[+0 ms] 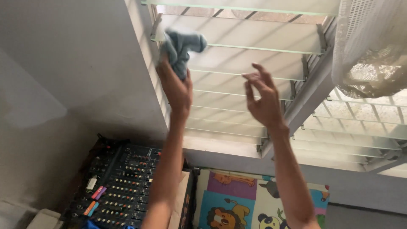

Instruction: The person wipes the underside of a series of horizontal glass shelves using a blue cloth. They move methodically from one shelf to the next, cleaning each surface in turn.

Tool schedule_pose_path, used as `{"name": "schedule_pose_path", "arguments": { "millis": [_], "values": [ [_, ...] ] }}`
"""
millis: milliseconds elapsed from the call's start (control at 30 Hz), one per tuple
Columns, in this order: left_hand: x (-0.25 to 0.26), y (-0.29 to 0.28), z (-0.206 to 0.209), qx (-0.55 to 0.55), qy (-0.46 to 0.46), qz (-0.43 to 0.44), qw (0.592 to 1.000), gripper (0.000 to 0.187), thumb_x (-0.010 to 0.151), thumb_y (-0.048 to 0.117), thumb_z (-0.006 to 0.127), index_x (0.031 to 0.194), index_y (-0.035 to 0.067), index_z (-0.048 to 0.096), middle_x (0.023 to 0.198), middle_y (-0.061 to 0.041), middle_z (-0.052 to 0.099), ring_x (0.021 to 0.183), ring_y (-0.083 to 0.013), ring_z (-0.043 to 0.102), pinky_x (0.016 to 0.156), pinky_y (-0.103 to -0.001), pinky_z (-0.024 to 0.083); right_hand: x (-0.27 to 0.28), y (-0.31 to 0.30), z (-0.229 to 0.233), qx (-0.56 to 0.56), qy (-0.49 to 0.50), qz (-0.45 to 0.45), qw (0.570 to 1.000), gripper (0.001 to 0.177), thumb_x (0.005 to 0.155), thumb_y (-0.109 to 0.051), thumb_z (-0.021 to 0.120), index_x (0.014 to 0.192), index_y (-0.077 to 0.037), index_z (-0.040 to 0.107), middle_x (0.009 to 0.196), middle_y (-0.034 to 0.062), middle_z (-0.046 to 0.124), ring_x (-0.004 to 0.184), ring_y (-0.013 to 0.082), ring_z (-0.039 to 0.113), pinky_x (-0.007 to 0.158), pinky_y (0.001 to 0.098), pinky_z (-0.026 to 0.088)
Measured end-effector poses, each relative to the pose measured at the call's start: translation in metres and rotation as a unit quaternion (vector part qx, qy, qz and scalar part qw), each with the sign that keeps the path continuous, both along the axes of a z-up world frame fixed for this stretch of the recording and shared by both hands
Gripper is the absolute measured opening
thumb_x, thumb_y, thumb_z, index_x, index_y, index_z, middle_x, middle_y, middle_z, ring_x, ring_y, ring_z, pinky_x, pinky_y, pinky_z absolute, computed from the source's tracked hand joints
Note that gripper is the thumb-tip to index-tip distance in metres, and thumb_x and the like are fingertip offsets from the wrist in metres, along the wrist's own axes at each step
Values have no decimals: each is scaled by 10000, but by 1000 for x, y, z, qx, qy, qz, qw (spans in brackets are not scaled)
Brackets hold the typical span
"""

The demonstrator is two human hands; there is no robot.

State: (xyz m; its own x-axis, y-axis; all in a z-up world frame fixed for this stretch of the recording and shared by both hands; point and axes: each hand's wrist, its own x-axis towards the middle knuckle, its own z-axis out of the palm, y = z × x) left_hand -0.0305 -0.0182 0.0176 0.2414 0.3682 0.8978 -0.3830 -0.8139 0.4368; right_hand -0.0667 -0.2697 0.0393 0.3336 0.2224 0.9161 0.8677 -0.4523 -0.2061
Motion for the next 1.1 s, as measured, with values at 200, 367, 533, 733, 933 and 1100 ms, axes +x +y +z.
{"name": "schedule_pose_path", "arguments": {
  "millis": [200, 367, 533, 733, 933, 1100],
  "values": [
    [49, 36, -4, 118, 139, 57, 982, 504, 935, 57, 652, 1407, -41, 509, 1268, -289, 564, 1298, -492, 532, 1112, -525, 444, 38, -93, -36, -144, -77, -298, 940, 282, 1011, -145, 753, 1285, -80, 768, 1262, 171, 691, 1233, 353, 659, 1087, 425, 474],
    [42, -1, 20, 109, 176, 69, 976, 714, 980, 637, 557, 1355, 35, 639, 1271, -333, 597, 1272, -540, 526, 1053, -621, 428, 51, -98, -46, -133, -123, -313, 932, 354, 976, -163, 773, 1308, -40, 758, 1267, 184, 719, 1250, 339, 654, 1133, 418, 451],
    [67, -60, 13, 159, 139, 145, 967, 284, 850, 397, 753, 1047, 194, 777, 1135, -140, 624, 932, -385, 634, 771, -486, 563, 65, -105, -60, -98, -127, -265, 951, 355, 949, 13, 737, 1301, -21, 773, 1265, 210, 725, 1235, 367, 655, 1133, 430, 459],
    [68, -124, 33, 174, 241, 27, 954, 355, 949, 466, 652, 1070, 160, 786, 1396, -217, 521, 1025, -446, 567, 926, -520, 505, 53, -96, -54, -47, -90, -200, 974, 327, 1010, 149, 652, 1320, 62, 708, 1304, 209, 706, 1278, 349, 596, 1156, 464, 444],
    [56, -188, 44, 207, 301, -137, 921, 330, 977, 359, 563, 922, 102, 764, 883, -204, 674, 914, -395, 618, 638, -506, 571, 53, -92, -55, -40, -79, -212, 973, 352, 1011, 144, 607, 1344, 58, 686, 1328, 222, 688, 1279, 379, 589, 1162, 499, 420],
    [68, -189, 60, 280, 384, -46, 879, 265, 993, 249, 532, 895, 196, 772, 835, -74, 770, 765, -324, 754, 618, -499, 560, 50, -98, -53, -89, -110, -240, 960, 327, 1038, 115, 603, 1339, 43, 707, 1316, 195, 713, 1263, 359, 621, 1121, 472, 449]
  ]
}}
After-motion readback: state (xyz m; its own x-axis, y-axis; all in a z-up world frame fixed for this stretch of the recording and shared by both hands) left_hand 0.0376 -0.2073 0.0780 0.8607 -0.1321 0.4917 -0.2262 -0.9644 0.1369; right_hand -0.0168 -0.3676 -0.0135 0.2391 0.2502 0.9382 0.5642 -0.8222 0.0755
